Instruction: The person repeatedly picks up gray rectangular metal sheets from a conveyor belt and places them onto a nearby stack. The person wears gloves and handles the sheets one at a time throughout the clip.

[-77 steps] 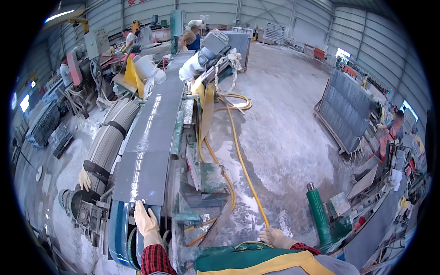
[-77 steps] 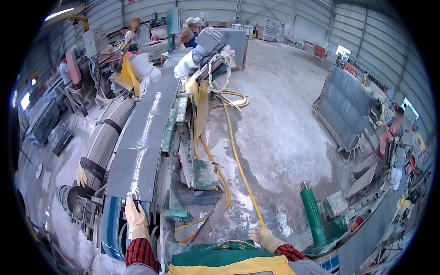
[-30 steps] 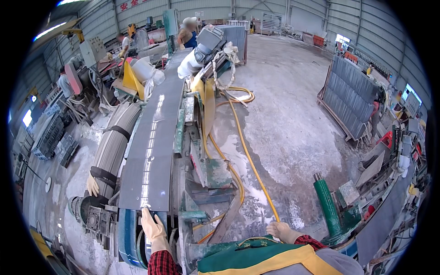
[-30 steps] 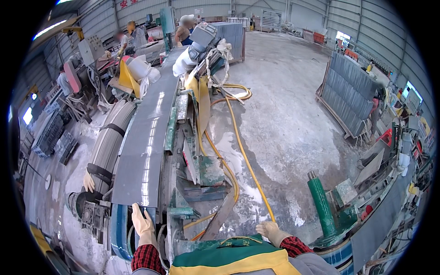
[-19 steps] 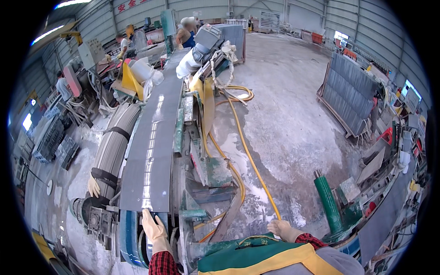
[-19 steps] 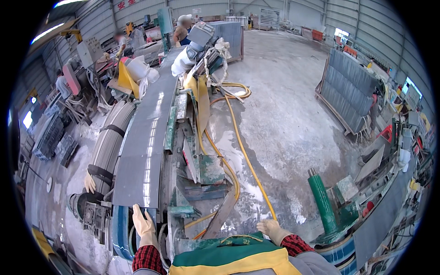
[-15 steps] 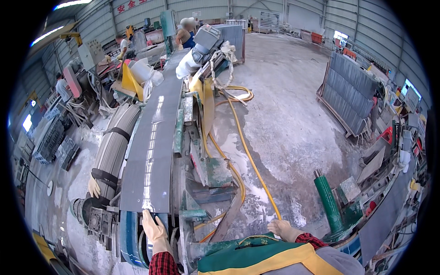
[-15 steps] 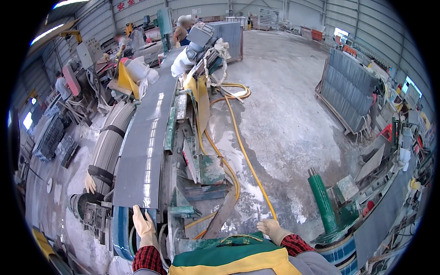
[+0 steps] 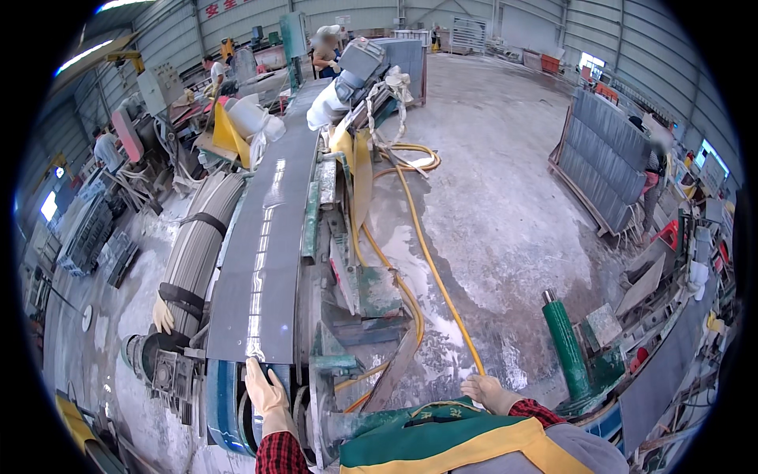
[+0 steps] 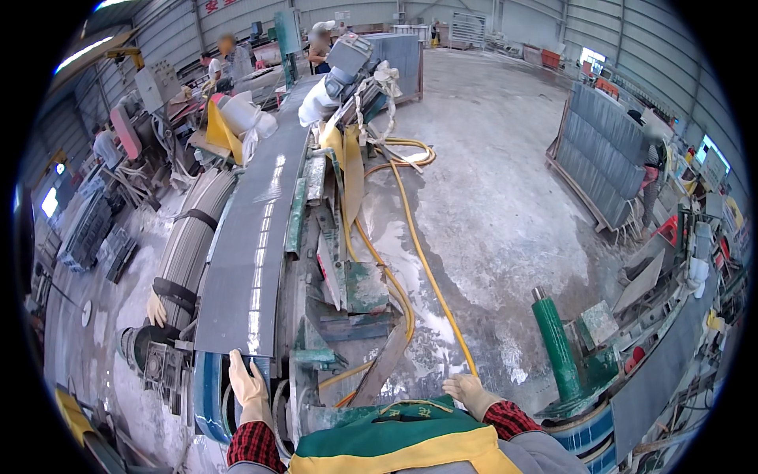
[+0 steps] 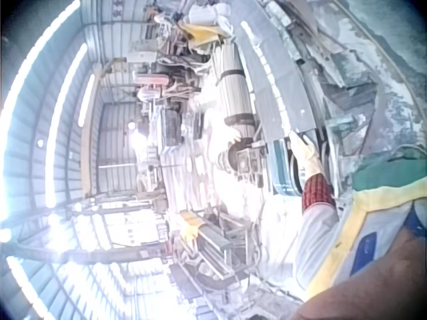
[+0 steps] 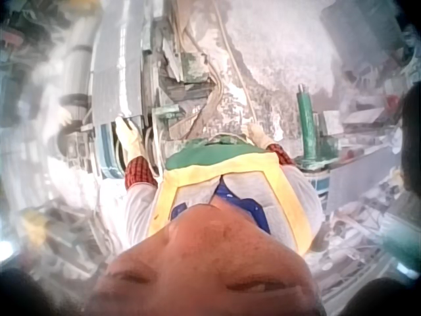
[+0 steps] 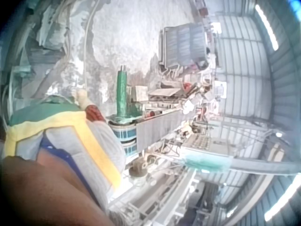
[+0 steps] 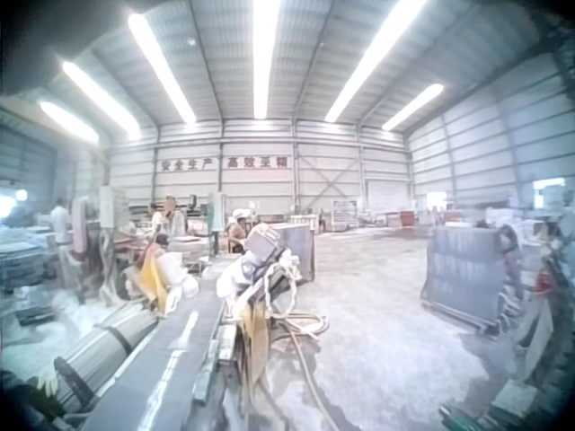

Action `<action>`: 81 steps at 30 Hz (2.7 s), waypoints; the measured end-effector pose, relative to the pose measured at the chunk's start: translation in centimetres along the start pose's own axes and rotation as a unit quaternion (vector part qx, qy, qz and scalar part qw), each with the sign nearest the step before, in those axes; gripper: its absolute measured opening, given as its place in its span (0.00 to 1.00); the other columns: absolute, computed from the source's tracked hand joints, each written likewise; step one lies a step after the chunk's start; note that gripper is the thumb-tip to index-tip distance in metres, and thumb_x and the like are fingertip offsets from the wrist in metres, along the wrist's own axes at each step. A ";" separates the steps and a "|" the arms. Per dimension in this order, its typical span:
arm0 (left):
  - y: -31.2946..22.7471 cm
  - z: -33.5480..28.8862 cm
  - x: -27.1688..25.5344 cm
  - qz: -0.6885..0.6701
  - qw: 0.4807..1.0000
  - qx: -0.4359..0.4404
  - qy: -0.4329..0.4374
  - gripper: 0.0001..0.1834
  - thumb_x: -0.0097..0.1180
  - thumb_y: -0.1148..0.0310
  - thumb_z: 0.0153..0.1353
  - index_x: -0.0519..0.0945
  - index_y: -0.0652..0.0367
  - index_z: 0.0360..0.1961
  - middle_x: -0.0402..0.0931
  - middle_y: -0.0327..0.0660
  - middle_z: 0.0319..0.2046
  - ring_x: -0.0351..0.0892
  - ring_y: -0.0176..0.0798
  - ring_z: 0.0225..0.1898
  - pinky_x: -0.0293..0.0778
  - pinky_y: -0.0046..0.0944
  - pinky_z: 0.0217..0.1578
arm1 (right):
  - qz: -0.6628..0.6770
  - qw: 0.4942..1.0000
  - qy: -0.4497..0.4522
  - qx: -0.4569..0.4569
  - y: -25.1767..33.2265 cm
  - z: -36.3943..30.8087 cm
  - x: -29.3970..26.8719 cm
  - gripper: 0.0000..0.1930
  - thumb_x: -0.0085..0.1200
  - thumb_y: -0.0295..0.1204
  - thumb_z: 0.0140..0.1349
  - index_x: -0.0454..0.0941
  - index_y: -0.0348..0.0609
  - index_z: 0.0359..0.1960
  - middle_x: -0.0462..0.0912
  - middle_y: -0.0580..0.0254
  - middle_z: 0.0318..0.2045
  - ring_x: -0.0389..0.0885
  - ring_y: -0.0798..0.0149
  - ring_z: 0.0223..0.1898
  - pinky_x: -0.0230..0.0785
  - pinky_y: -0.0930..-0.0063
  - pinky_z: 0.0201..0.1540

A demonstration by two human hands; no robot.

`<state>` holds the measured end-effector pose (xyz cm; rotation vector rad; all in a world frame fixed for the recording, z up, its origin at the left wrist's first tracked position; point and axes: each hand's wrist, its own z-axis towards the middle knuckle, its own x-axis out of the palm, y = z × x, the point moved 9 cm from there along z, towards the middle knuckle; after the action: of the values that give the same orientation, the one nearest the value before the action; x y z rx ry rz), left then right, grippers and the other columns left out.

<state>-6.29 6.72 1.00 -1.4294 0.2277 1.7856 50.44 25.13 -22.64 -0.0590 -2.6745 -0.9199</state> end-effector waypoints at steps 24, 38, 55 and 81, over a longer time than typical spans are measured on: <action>0.1 -1.2 -1.1 -0.020 1.000 0.012 -0.017 0.27 0.50 0.72 0.63 0.63 0.66 0.63 0.65 0.62 0.61 0.65 0.64 0.61 0.60 0.52 0.63 | 0.028 0.999 -0.007 0.014 -0.5 0.9 -0.6 0.15 0.49 0.31 0.68 0.72 0.31 0.50 0.82 0.42 0.43 0.84 0.49 0.42 0.79 0.61 0.45; 0.5 -2.1 -1.4 -0.012 1.000 0.003 -0.008 0.28 0.50 0.72 0.63 0.62 0.66 0.64 0.65 0.62 0.62 0.65 0.64 0.61 0.60 0.53 0.63 | 0.009 1.000 -0.010 0.012 -0.4 0.8 -0.4 0.15 0.46 0.31 0.69 0.71 0.31 0.50 0.83 0.44 0.43 0.84 0.51 0.41 0.79 0.62 0.44; 1.0 -3.1 -1.8 -0.026 1.000 0.006 -0.015 0.27 0.50 0.73 0.64 0.63 0.67 0.64 0.64 0.62 0.62 0.64 0.64 0.62 0.59 0.52 0.64 | 0.098 0.992 -0.084 -0.012 1.7 -1.5 -1.3 0.18 0.46 0.35 0.70 0.72 0.33 0.52 0.82 0.43 0.45 0.84 0.48 0.43 0.80 0.57 0.45; 10.5 -1.7 4.3 -0.663 0.576 -0.452 0.157 0.21 0.47 0.48 0.68 0.71 0.56 0.46 0.78 0.35 0.32 0.79 0.31 0.25 0.75 0.33 0.22 | 0.341 0.918 0.085 -0.185 -5.2 -7.0 -11.0 0.10 0.43 0.34 0.68 0.71 0.41 0.34 0.79 0.55 0.32 0.80 0.55 0.32 0.76 0.62 0.35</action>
<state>-12.28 0.91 -6.87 -1.7007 -1.4443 0.2215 62.07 17.43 -23.91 -0.8878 -2.0356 -1.0909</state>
